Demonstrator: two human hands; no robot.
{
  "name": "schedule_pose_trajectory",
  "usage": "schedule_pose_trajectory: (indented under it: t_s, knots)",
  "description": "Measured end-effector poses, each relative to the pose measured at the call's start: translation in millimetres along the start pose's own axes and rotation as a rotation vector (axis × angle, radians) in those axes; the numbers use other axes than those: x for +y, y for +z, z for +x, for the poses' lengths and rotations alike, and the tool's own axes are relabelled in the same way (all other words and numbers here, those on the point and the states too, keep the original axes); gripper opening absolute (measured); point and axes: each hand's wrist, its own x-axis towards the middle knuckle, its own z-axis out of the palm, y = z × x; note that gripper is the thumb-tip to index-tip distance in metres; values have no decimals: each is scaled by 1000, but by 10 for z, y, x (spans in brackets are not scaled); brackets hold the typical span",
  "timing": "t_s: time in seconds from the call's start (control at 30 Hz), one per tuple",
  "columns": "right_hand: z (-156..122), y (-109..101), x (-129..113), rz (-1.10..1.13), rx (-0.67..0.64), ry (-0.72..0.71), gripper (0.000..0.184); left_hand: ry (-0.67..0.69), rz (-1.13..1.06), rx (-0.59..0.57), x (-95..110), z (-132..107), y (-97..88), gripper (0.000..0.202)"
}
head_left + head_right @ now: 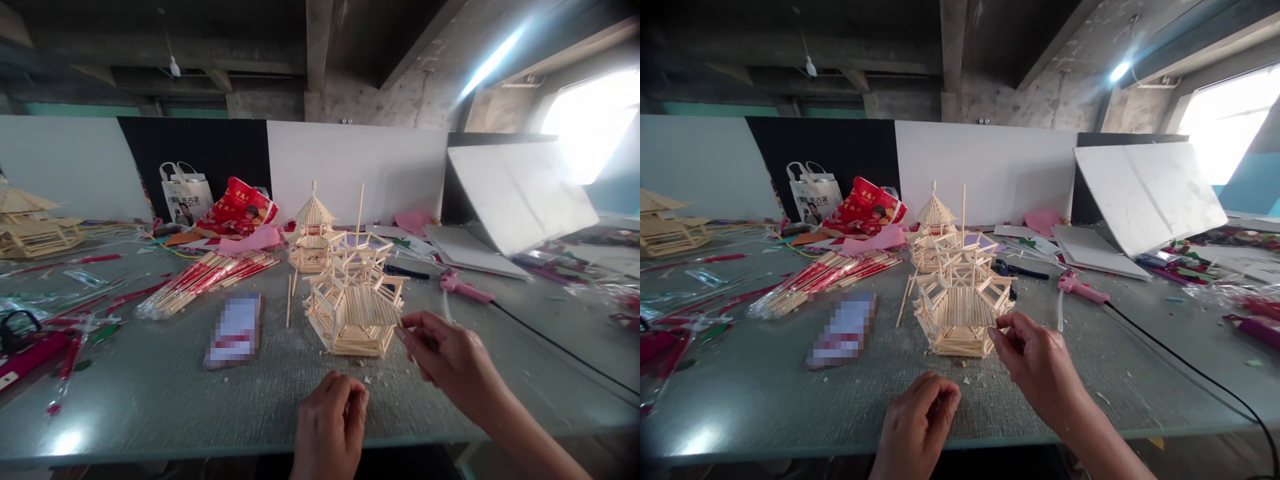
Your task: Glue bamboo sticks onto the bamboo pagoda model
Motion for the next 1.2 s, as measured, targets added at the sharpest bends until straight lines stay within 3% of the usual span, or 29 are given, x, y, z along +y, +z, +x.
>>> schedule_pose_trajectory:
  t_s: [0.2,0.3,0.43,0.6,0.7,0.83,1.0,1.2]
  knots:
    - [-48,-44,10,-19,41,-24,26,-13,-7,-47,19,19,-33,14]
    - [-139,-76,-27,116,28,13,26,-120,-75,-71,97,64,-83,16]
    - [-266,-78,-146,378,58,87,26,-308,-315,-66,296,162,-117,20]
    - [-358,-82,-126,548,-50,89,26,-351,-548,-115,594,296,-115,22]
    - [-400,-112,-24,495,-128,75,29,-348,-628,-141,709,328,-114,25]
    - [-446,-177,38,289,-115,-17,26,-328,-618,-150,760,320,-126,25]
    - [-456,-274,-21,95,-125,-242,17,-341,-554,-223,760,323,-152,20]
    - [-482,-345,-93,-37,-171,-351,18,-327,-504,-231,731,291,-130,20]
